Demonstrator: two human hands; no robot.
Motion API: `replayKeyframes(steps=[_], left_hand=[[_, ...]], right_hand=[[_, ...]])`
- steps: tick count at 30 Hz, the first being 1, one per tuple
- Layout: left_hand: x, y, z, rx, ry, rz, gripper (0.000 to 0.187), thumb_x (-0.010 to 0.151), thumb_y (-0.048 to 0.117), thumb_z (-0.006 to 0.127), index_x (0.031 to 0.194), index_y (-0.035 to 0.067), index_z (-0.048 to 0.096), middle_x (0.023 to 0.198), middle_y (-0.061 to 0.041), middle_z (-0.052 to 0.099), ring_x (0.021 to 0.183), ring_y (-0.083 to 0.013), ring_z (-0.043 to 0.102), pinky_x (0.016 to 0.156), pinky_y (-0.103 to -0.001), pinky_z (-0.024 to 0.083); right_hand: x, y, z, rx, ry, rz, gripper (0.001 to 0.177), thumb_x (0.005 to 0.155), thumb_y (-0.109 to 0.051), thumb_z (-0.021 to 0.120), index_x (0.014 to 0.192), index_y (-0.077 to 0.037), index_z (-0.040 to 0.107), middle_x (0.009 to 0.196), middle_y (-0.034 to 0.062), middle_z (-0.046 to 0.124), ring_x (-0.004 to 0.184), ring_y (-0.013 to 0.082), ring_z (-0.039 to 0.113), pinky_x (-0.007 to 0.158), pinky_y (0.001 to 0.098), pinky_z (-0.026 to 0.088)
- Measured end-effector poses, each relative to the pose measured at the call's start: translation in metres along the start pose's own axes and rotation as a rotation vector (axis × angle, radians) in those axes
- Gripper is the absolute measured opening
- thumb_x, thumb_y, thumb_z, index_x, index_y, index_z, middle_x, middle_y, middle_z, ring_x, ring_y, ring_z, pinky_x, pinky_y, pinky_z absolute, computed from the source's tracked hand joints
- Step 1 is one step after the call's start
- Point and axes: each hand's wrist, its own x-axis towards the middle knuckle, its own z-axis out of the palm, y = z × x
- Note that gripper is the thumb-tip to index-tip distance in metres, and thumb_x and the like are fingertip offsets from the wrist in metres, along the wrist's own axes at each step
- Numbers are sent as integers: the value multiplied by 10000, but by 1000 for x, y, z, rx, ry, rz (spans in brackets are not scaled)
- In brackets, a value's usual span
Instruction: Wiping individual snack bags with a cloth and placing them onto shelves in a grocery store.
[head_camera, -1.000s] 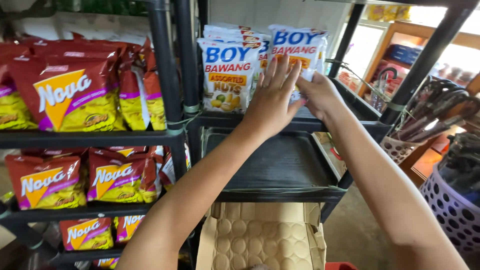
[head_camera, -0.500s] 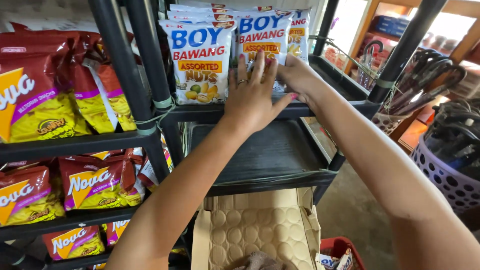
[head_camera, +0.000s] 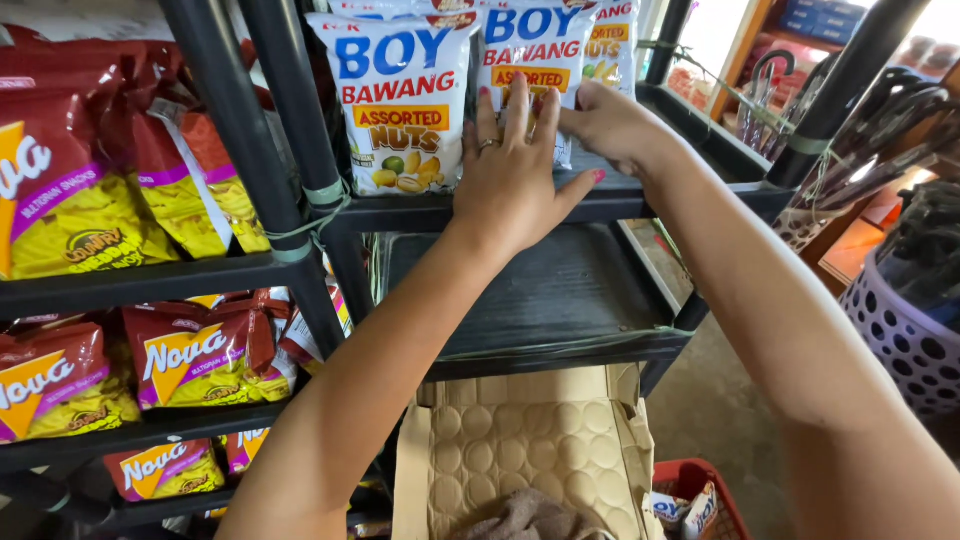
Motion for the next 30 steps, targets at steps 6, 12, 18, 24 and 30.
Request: replayKeyframes(steps=[6, 12, 18, 24, 30], left_hand=[[7, -6, 7, 0, 38, -53, 1020, 986, 676, 682, 1564, -33, 231, 1523, -488, 158, 1352, -700, 337, 987, -722, 446], [32, -19, 31, -316, 298, -140, 1082, 1005, 621, 689, 1574, -25, 35, 1556, -539, 53, 1362, -773, 331, 940, -585, 572], [46, -18, 39, -433, 335, -215, 1057, 969, 577, 696, 1568, -39, 80, 1561, -477, 127, 1347, -657, 389, 1008, -569, 525], [47, -24, 36, -659, 479, -129, 945, 958, 376, 764, 1549, 9, 124, 1369, -319, 495, 1079, -337, 747, 836, -343, 680], [31, -9, 16, -542, 412, -60, 975, 937, 221, 812, 1558, 5, 93, 1442, -339, 327, 1332, -460, 491, 879, -349, 690]], right_hand=[[21, 33, 1, 66, 139, -117, 339, 953, -201, 735, 1185, -34, 553, 908, 21, 651, 665, 46, 581, 490, 151, 400], [8, 17, 5, -25, 245, -35, 576, 920, -400, 802, 1234, -20, 504, 831, 16, 558, 511, 66, 445, 345, 213, 243], [13, 30, 9, 164, 190, -364, 475, 902, 53, 623, 1333, -2, 430, 1111, 179, 667, 944, 201, 708, 716, 272, 606], [18, 40, 5, 134, 168, -320, 498, 906, 49, 642, 1342, -64, 431, 1021, 113, 596, 837, 146, 592, 622, 227, 511], [14, 33, 7, -4, 222, -358, 569, 894, 67, 701, 1387, 0, 426, 1040, 162, 659, 942, 224, 712, 686, 263, 569]])
